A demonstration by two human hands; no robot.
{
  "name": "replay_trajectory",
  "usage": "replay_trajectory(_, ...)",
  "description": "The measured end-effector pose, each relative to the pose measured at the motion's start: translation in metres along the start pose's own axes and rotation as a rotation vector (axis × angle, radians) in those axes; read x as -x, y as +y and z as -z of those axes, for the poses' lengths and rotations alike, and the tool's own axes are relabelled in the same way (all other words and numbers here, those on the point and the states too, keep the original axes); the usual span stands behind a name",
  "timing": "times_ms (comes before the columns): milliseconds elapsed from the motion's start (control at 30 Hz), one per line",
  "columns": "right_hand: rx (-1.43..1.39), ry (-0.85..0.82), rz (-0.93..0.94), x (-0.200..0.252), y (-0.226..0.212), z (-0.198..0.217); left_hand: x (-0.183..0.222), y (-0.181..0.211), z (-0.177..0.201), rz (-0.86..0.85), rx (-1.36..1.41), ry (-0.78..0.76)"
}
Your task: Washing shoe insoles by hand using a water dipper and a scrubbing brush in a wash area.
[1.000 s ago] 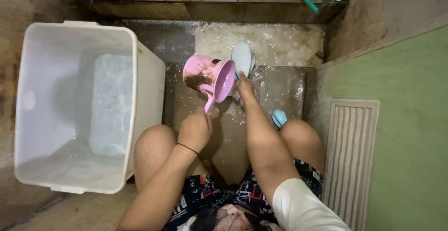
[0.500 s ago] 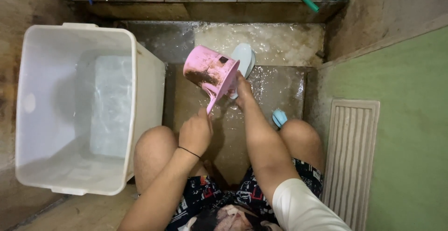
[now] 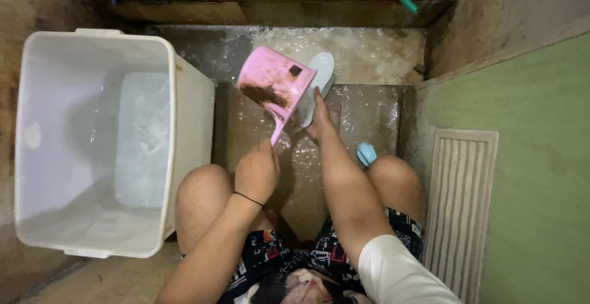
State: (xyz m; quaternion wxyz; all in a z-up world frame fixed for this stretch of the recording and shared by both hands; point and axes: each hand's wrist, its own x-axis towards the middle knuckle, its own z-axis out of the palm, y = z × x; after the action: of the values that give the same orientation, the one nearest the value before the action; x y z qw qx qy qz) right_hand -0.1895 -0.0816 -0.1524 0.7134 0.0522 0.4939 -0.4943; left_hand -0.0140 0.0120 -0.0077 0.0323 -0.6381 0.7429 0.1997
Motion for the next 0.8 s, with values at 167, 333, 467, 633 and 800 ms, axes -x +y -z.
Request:
replay_trajectory(167,0.038,-0.132,-0.049,-0.026,0.005,0.018,-0.005,-0.011,-0.006,-0.013,0.026,0.105)
replay_trajectory(333,0.039,-0.256,-0.104,-0.028,0.004,0.025,-0.007,-0.014,-0.007,-0.049,0.074,0.203)
replay_trajectory(467,-0.097,-0.367,-0.068,-0.034,0.013,0.035,-0.007,-0.014,-0.006,-0.058,0.077,0.228)
replay_trajectory(633,-0.179,-0.46,-0.069,-0.084,0.026,0.062,-0.008,-0.012,-0.002,-0.066,0.093,0.217)
replay_trajectory(800,-0.21,-0.427,-0.046,-0.094,0.03,0.07,-0.009,-0.007,0.0,-0.046,0.051,0.098)
